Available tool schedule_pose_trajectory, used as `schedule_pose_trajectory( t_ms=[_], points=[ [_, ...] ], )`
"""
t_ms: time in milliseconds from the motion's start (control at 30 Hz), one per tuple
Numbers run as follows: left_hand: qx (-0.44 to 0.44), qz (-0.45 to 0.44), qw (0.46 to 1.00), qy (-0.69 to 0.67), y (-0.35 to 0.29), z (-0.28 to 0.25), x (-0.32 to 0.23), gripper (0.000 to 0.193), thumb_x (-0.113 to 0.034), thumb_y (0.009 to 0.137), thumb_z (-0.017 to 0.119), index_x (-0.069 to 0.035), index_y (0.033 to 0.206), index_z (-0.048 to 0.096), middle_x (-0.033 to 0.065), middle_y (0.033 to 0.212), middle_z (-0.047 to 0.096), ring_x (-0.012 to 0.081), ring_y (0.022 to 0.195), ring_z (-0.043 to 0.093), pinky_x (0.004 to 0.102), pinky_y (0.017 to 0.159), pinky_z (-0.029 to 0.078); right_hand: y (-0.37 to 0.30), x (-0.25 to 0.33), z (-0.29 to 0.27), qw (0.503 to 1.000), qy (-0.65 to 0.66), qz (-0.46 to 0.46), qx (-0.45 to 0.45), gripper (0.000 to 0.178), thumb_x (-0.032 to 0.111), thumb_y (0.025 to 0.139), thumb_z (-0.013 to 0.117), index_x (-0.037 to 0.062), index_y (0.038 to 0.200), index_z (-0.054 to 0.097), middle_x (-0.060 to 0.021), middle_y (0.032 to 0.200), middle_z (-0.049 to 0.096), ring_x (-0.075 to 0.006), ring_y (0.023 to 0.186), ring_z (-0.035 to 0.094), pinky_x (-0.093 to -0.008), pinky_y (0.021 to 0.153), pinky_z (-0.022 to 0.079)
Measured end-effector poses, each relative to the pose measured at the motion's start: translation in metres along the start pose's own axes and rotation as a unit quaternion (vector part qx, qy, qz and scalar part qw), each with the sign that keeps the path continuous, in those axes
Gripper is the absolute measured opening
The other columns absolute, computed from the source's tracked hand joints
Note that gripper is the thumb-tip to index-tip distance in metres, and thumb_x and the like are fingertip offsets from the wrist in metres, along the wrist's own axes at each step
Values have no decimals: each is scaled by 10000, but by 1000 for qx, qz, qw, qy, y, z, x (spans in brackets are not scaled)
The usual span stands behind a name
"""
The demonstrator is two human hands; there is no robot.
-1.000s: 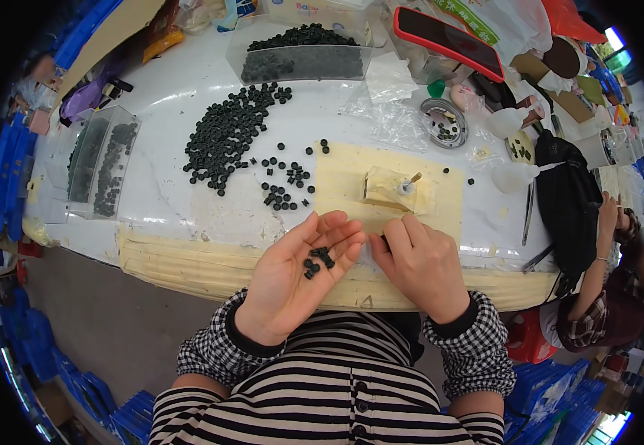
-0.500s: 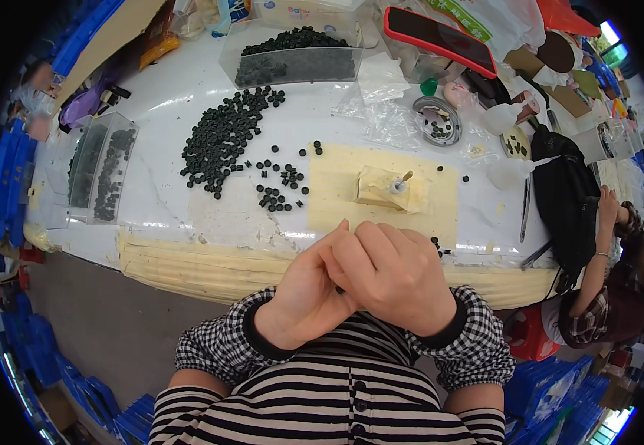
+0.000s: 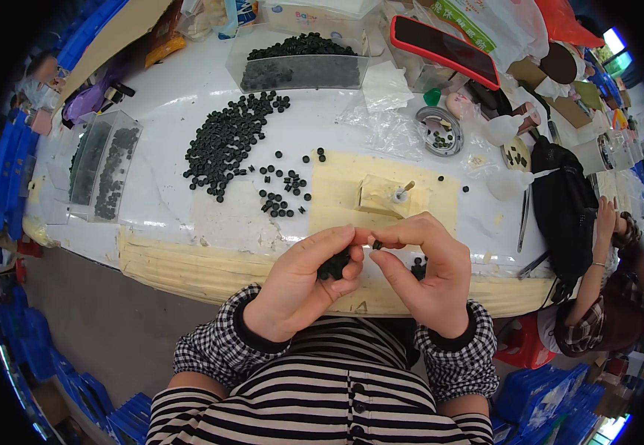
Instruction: Assembling small black components into a yellow plastic base plate at a factory workbench.
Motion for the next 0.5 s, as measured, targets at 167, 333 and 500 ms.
schedule_pose_trajectory(
  t_ms=[167,333,500],
  points=[
    [-35,-6,997,74,-4,5,-3,225,-202,974,551,-12,1078,614,-21,736,503,49,628,428,179,485,296,-2,1,0,999,-32,-35,-19,225,-12,726,735,30,944,702,-66,859,686,-207,762,613,-298,688,472],
    [-7,-5,996,88,-4,4,-2,193,-176,955,591,-16,1054,633,-45,696,471,36,606,391,177,483,278,-1,12,3,988,-129,-90,-14,283,-9,681,760,47,952,708,-61,840,620,-217,742,569,-304,640,454],
    [13,-1,995,100,-5,6,-6,192,-163,956,589,-12,1059,644,-60,688,457,34,604,380,181,491,275,0,19,4,984,-146,-97,-7,331,-21,661,768,48,979,706,-68,851,588,-212,748,556,-303,626,453]
  ],
)
Point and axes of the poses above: each hand's wrist, its own y-axis towards the middle knuckle, its own z-axis out of the palm, x = y × z, the point moved 7 cm from there along y, towards the middle knuckle
